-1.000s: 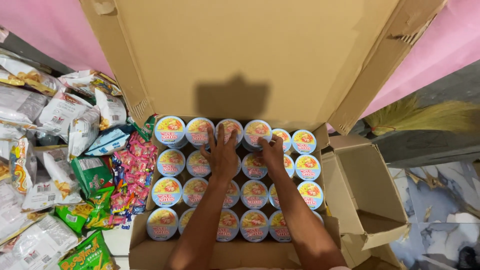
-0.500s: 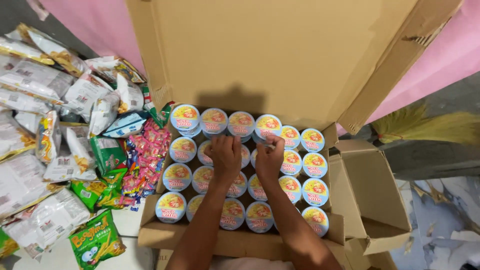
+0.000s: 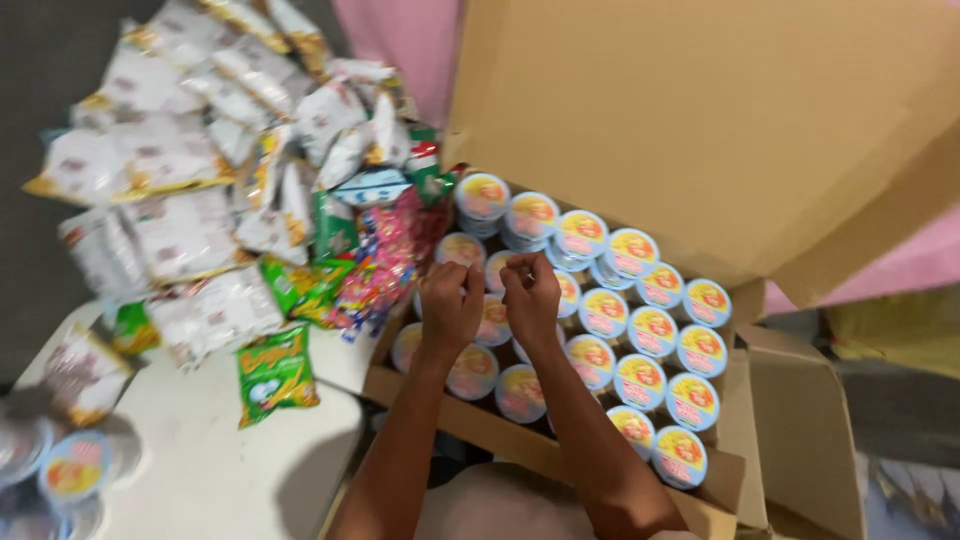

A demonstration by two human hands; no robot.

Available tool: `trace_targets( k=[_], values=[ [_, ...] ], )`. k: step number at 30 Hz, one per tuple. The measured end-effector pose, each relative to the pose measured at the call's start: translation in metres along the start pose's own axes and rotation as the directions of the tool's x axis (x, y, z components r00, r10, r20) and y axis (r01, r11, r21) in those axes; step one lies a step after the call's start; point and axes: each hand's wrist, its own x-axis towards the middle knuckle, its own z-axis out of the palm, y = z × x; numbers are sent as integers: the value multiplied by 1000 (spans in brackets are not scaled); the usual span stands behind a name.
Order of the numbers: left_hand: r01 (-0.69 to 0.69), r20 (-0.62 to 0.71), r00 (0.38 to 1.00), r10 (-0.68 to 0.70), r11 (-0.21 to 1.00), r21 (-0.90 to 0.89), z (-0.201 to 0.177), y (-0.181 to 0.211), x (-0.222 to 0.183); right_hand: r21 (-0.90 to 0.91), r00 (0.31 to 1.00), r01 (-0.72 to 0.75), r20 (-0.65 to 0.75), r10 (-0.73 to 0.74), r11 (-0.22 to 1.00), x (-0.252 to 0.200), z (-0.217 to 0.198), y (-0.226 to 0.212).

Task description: Organize various instant noodles and snack items by placing them into a cardboard box.

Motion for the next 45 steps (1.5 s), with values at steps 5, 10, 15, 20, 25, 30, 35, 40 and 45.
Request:
trace_targets(
  k=[5, 10, 15, 20, 25, 30, 35, 40, 45],
  values=[
    [146, -104, 985, -138, 987, 72, -75, -2, -6, 22, 982, 11, 187, -15, 1000, -18, 59, -21],
    [203, -318, 937, -145, 967, 157, -147, -13, -22, 59, 933, -6, 360, -15, 998, -41, 123, -22],
    [217, -460, 882, -106, 957, 194, -214, -22, -50, 130, 835, 27, 542, -94, 991, -79, 186, -35],
    [330, -616, 778, -124, 915, 233, -284, -33, -84, 73, 707, -29, 706, -32, 997, -110, 254, -24],
    [508, -772, 613, -169, 832, 222, -348, -52, -125, 62, 553, -30, 832, -35, 998, -149, 319, -26],
    [551, -883, 390, -261, 835, -4, -400, -62, -161, -41, 446, -20, 894, 46, 999, -192, 372, -41],
    [462, -942, 224, -252, 878, -125, -441, -92, -201, -13, 341, -84, 939, 41, 996, -227, 419, -29],
    [212, -883, 95, -460, 876, -433, -476, -105, -212, 28, 252, -59, 968, -13, 998, -256, 455, -33],
    [347, -868, 124, -481, 841, -416, -502, -75, -191, -75, 185, -190, 976, 111, 979, -282, 482, -49]
  ],
)
